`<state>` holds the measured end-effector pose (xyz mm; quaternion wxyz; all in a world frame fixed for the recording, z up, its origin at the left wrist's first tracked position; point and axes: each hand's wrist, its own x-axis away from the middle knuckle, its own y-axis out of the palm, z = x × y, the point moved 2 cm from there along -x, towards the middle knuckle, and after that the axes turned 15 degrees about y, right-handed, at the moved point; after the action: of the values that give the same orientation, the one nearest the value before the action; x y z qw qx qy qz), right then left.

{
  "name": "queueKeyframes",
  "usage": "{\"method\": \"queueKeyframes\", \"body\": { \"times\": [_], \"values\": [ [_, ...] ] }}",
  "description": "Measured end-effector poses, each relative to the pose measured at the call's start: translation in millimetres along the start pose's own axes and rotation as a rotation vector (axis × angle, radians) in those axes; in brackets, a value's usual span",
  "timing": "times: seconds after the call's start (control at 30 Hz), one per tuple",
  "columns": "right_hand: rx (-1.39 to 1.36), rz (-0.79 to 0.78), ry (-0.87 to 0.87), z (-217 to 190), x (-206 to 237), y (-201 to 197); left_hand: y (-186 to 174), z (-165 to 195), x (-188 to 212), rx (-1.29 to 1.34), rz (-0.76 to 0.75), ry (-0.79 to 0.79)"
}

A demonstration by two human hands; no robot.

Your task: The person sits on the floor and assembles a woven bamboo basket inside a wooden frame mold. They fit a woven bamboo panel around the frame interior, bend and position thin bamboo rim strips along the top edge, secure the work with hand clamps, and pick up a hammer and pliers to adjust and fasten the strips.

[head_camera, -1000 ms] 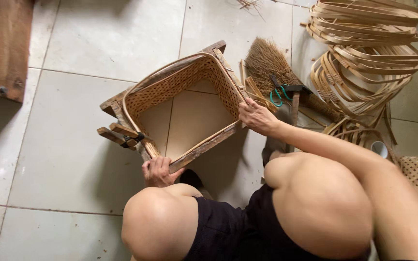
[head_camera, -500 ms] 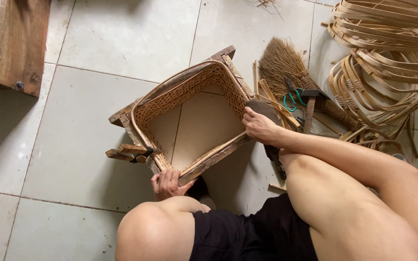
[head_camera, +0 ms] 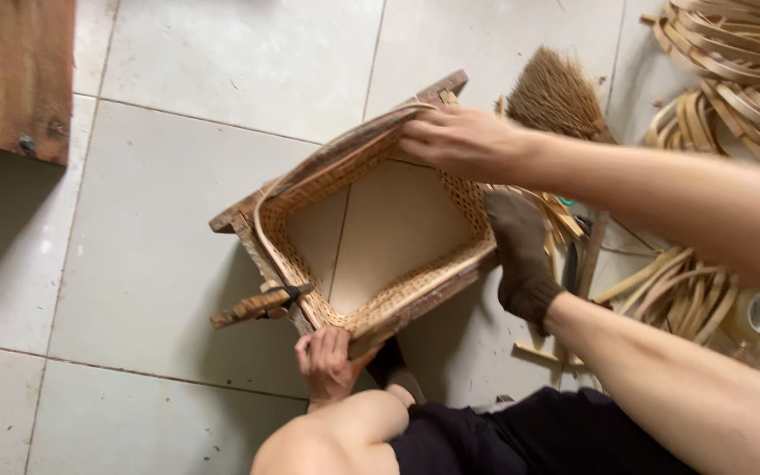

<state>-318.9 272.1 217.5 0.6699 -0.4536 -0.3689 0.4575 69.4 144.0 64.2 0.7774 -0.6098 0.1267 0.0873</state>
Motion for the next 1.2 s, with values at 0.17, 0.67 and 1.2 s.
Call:
{"method": "queueKeyframes", "body": {
  "times": [0.17,0.67,1.2],
  "values": [
    [-0.461,0.348,0.226,-60,-123,79,-6,-6,-11,0.024,-0.053,-0.018],
    [-0.626,0.471,0.226,-81,-80,103,-49,-164,-31,0.848,0.531,-0.714],
    [-0.668,0.288,0.125,-79,-45,89,2,-232,-108,0.968,-0.060,-0.864]
  ]
}}
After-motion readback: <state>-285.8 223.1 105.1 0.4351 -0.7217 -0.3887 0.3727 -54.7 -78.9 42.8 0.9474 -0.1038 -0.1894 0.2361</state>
